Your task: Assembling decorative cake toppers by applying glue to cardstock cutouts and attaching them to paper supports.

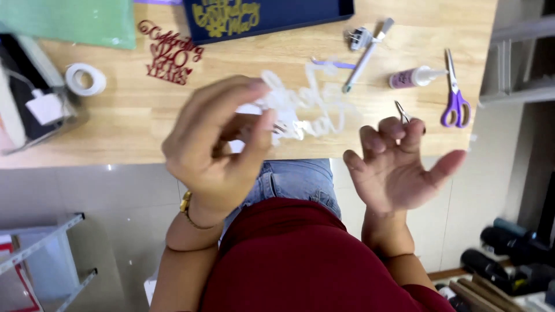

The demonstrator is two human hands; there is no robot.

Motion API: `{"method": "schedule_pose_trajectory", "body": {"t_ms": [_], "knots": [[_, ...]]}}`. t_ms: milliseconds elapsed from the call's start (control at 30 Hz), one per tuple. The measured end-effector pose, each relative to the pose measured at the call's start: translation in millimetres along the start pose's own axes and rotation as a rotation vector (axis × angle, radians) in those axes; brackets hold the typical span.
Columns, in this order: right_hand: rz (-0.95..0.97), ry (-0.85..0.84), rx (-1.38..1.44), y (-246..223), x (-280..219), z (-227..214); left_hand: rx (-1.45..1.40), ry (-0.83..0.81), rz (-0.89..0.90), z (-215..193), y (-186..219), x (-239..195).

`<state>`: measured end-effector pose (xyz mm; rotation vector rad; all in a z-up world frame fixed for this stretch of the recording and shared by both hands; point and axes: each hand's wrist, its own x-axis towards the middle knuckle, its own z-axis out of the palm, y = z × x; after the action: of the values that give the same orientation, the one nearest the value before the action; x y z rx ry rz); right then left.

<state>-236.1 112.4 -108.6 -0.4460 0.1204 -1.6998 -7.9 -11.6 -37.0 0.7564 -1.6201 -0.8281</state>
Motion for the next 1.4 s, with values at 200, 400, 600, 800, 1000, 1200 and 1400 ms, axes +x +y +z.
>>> {"method": "schedule_pose_trajectory", "body": {"t_ms": [200, 400, 600, 800, 1000, 1200, 1400], "knots": [[0.039, 0.096, -0.072, -6.8, -70.1, -96.8, 0.022, -0.023, -0.123, 21.4, -4.4, 7.4], [0.115, 1.02, 0.229, 24.7, -186.2, -242.9, -0.015, -0.007, -0.117, 30.5, -11.5, 9.0], [-0.039, 1.082, 0.201, 20.2, -141.3, -231.7, 0.037, -0.004, -0.14, 33.0, -17.8, 8.8], [0.258, 1.093, 0.142, 9.5, -181.4, -235.4, -0.024, 0.135, -0.274, 33.6, -31.7, 3.9], [0.784, 0.631, -1.131, -34.9, -116.1, -195.2, -0.192, 0.128, -0.489, 26.9, -65.7, -8.5], [0.19, 0.581, -1.746, -27.8, 28.6, -177.7, -0.761, 0.334, -0.859, 5.1, -106.9, -40.2], [0.158, -0.016, -1.9, 32.3, 93.7, -173.1, -0.954, 0.849, -1.01, -66.7, -142.6, -87.8]]}}
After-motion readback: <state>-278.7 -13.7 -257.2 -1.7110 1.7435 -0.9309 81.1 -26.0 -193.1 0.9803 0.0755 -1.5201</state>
